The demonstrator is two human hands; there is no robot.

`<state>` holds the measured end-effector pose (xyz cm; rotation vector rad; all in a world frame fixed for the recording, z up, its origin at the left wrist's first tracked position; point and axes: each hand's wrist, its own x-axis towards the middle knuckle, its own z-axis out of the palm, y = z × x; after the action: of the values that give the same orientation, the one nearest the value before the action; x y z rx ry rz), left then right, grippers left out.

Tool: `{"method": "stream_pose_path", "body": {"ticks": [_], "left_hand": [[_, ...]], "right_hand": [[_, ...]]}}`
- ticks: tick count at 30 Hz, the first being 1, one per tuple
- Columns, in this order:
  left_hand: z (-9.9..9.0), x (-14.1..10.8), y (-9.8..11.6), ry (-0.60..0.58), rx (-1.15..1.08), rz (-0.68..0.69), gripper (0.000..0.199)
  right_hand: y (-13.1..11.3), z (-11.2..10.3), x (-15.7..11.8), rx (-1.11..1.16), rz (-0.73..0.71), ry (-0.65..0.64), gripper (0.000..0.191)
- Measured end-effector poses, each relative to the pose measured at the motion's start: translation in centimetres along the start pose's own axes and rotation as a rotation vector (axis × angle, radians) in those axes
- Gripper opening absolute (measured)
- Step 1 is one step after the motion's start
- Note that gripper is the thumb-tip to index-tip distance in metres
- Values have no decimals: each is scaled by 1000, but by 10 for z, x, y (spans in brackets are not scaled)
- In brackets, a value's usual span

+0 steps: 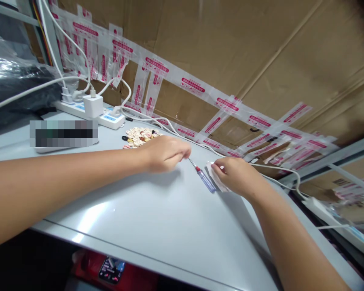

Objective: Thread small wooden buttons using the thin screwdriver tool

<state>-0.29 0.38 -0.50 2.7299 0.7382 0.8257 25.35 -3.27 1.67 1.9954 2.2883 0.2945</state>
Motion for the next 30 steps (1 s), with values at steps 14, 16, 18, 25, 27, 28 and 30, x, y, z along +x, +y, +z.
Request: {"method": "stream_pose_path", "body": {"ticks": [14, 16, 18, 25, 27, 28, 30], "left_hand": [[1, 7, 6, 348, -80, -157, 56], [0, 8, 7, 274, -88, -154, 50], [-3, 9, 4, 163, -88, -180, 45], [-50, 5, -31, -143, 417, -278, 20], [-64, 4, -40, -213, 477, -344, 18], [-69, 4, -42, -268, 471, -371, 20], [-73, 2, -43, -366, 412, -391, 20]], "right_hand": [[-39, 24, 6, 602, 173, 574, 62], [-39, 26, 7, 621, 137, 577, 60], [-37, 27, 6, 593, 88, 570, 58], [-32, 26, 6, 497, 8, 470, 49], [-31, 27, 7, 488, 9, 450, 47], [-31, 27, 8, 486, 9, 443, 46], [-30, 28, 8, 480, 2, 426, 45]]}}
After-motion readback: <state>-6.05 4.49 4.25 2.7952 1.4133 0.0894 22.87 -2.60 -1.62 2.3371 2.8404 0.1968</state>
